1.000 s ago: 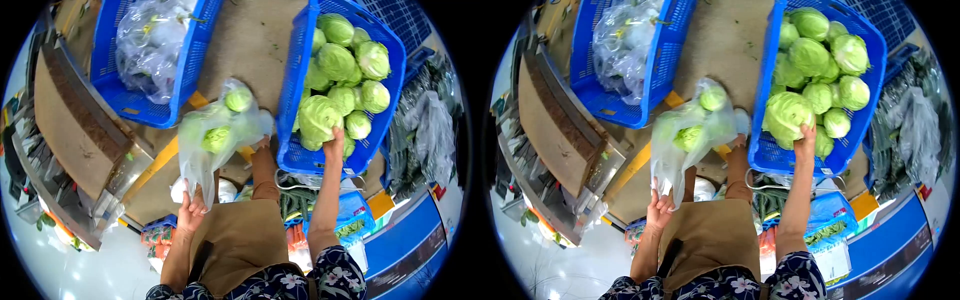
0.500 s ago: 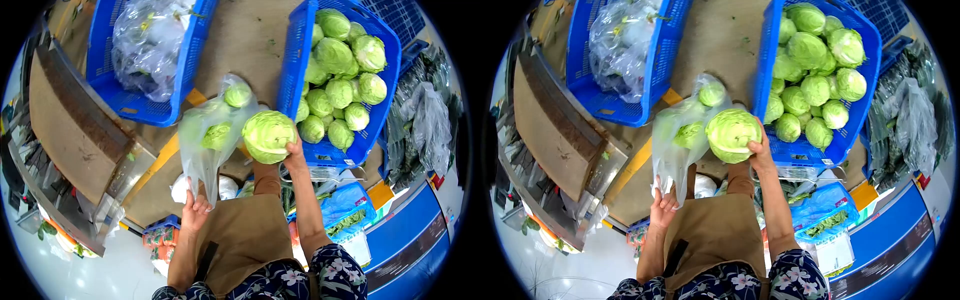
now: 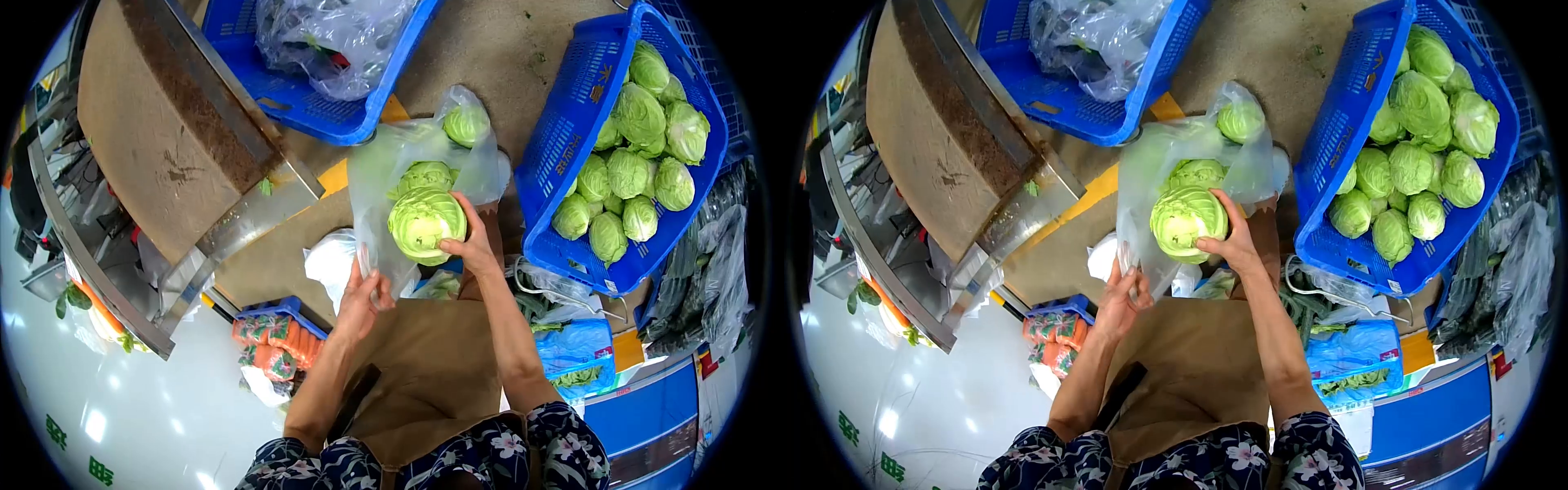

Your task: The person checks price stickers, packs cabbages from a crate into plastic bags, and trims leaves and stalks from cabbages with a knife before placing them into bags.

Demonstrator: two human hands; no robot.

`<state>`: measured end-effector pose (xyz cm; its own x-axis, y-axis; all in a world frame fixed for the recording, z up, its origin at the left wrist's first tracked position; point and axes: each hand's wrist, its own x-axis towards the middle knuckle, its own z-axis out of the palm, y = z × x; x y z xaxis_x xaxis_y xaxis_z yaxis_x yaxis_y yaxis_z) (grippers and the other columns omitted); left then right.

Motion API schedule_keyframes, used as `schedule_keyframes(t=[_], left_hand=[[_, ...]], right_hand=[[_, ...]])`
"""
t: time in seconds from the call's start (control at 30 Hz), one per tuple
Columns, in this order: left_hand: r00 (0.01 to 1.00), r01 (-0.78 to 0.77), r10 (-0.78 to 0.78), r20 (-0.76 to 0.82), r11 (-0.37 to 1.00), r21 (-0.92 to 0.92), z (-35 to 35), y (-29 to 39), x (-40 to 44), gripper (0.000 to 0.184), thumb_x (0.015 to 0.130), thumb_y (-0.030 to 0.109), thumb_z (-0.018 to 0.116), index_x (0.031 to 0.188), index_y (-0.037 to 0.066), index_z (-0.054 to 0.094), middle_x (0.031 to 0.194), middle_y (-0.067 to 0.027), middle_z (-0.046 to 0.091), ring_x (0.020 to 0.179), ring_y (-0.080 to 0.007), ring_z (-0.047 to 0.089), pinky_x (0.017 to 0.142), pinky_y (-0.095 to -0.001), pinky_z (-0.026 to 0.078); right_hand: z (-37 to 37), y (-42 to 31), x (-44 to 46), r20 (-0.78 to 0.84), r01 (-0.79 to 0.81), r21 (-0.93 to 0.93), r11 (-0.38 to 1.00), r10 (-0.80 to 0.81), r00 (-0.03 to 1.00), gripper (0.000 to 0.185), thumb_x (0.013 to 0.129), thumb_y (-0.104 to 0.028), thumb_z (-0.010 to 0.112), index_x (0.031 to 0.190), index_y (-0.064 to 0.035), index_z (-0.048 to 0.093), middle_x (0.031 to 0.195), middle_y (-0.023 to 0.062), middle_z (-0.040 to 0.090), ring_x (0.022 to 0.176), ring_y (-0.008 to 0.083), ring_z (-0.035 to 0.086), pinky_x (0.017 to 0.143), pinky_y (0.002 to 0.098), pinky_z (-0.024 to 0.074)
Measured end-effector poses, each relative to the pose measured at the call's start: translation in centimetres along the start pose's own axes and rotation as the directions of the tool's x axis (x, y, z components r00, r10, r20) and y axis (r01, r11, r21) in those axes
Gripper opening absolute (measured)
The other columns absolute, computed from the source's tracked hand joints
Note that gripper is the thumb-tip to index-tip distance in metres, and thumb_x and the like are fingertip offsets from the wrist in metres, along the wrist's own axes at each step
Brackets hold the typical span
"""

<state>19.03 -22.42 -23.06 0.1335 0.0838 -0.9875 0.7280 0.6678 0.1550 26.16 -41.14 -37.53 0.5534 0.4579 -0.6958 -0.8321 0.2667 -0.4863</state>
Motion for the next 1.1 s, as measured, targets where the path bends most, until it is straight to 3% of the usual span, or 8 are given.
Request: schedule_keyframes(t=[0.17, 0.27, 0.53, 0.7, 0.87, 0.97, 1.07, 1.1], left_hand=[[0.831, -0.435, 0.553, -0.061, 0.714, 0.549, -0.2, 0.7, 3.5, 0.071, 0.082, 0.014, 0.071, 0.14, 0.008, 0.032, 0.097, -0.0052, 0.052, 0.076, -0.01, 0.049, 0.07, -0.0236, 0.045], [0.807, -0.502, 0.562, 0.179, 0.494, 0.71, 0.8, 1.3, 4.9, 0.059, 0.08, 0.013, 0.073, 0.132, 0.006, 0.047, 0.095, -0.0052, 0.054, 0.079, -0.0087, 0.05, 0.065, -0.0236, 0.044], [0.749, -0.514, 0.66, 0.061, 0.52, 0.682, 8.3, -0.9, 6.8, 0.045, 0.07, 0.021, 0.082, 0.108, 0.004, 0.064, 0.086, -0.0033, 0.045, 0.075, -0.0112, 0.047, 0.066, -0.0257, 0.044], [0.682, -0.633, 0.708, 0.185, 0.445, 0.633, 11.0, -1.5, 8.1, 0.02, 0.078, 0.017, 0.076, 0.092, 0.004, 0.071, 0.093, -0.0135, 0.052, 0.1, -0.0257, 0.052, 0.088, -0.0348, 0.042], [0.696, -0.535, 0.69, 0.199, 0.313, 0.785, 12.2, -2.4, 9.2, 0.016, 0.077, 0.017, 0.071, 0.087, 0.004, 0.071, 0.088, -0.0235, 0.056, 0.095, -0.0373, 0.053, 0.084, -0.0421, 0.043], [0.764, -0.418, 0.604, 0.225, 0.198, 0.887, 10.2, -3.2, 11.1, 0.023, 0.082, 0.029, 0.067, 0.092, 0.008, 0.07, 0.103, -0.0267, 0.055, 0.099, -0.0392, 0.053, 0.089, -0.0477, 0.04], [0.622, -0.217, 0.719, 0.309, -0.22, 0.951, 11.2, -3.3, 9.3, 0.029, 0.082, 0.034, 0.067, 0.099, 0.011, 0.069, 0.115, -0.0302, 0.051, 0.104, -0.0419, 0.051, 0.091, -0.0546, 0.035], [0.824, -0.285, 0.513, 0.242, 0.006, 0.959, 11.4, -2.7, 9.1, 0.037, 0.083, 0.039, 0.066, 0.108, 0.012, 0.065, 0.124, -0.0329, 0.044, 0.111, -0.0449, 0.046, 0.095, -0.0596, 0.029]], right_hand=[[-0.9, -1.4, -1.3, 0.032, 0.114, -0.127, 0.985, -0.11, 0.993, 0.098, 0.053, -0.018, 0.086, 0.137, -0.0018, 0.038, 0.129, 0.0114, 0.049, 0.12, 0.0213, 0.047, 0.102, 0.0339, 0.0369], [-0.5, -2.7, -1.7, 0.045, 0.14, -0.201, 0.97, -0.134, 0.99, 0.096, 0.054, -0.018, 0.086, 0.136, -0.0009, 0.039, 0.128, 0.0118, 0.049, 0.12, 0.0217, 0.047, 0.102, 0.0342, 0.0373], [-1.3, -4.6, -2.6, -0.03, 0.205, -0.649, 0.733, -0.293, 0.956, 0.089, 0.051, -0.017, 0.083, 0.129, -0.001, 0.045, 0.13, 0.0167, 0.044, 0.123, 0.0293, 0.044, 0.102, 0.0384, 0.0371], [-3.0, -7.6, -4.3, -0.039, 0.2, -0.835, 0.513, -0.418, 0.908, 0.085, 0.05, -0.016, 0.082, 0.127, -0.0017, 0.047, 0.13, 0.0187, 0.044, 0.122, 0.033, 0.045, 0.102, 0.0395, 0.0377], [-4.5, -9.0, -6.1, -0.069, 0.114, -0.912, 0.395, -0.419, 0.905, 0.084, 0.05, -0.018, 0.082, 0.126, -0.0036, 0.049, 0.132, 0.0205, 0.042, 0.121, 0.037, 0.044, 0.1, 0.0421, 0.0384], [-6.3, -9.4, -7.3, -0.201, 0.091, -0.724, 0.684, -0.335, 0.92, 0.083, 0.054, -0.016, 0.082, 0.128, -0.0031, 0.046, 0.127, 0.0166, 0.048, 0.116, 0.0287, 0.049, 0.098, 0.0378, 0.0404], [-7.8, -10.2, -8.4, -0.26, 0.104, -0.546, 0.831, -0.286, 0.922, 0.081, 0.058, -0.013, 0.08, 0.13, -0.0018, 0.044, 0.122, 0.013, 0.052, 0.111, 0.0224, 0.052, 0.096, 0.0345, 0.0415], [-7.8, -10.9, -8.6, -0.268, 0.108, -0.524, 0.845, -0.283, 0.921, 0.081, 0.059, -0.013, 0.08, 0.13, -0.0016, 0.044, 0.123, 0.013, 0.051, 0.112, 0.0223, 0.051, 0.097, 0.0346, 0.0416]])
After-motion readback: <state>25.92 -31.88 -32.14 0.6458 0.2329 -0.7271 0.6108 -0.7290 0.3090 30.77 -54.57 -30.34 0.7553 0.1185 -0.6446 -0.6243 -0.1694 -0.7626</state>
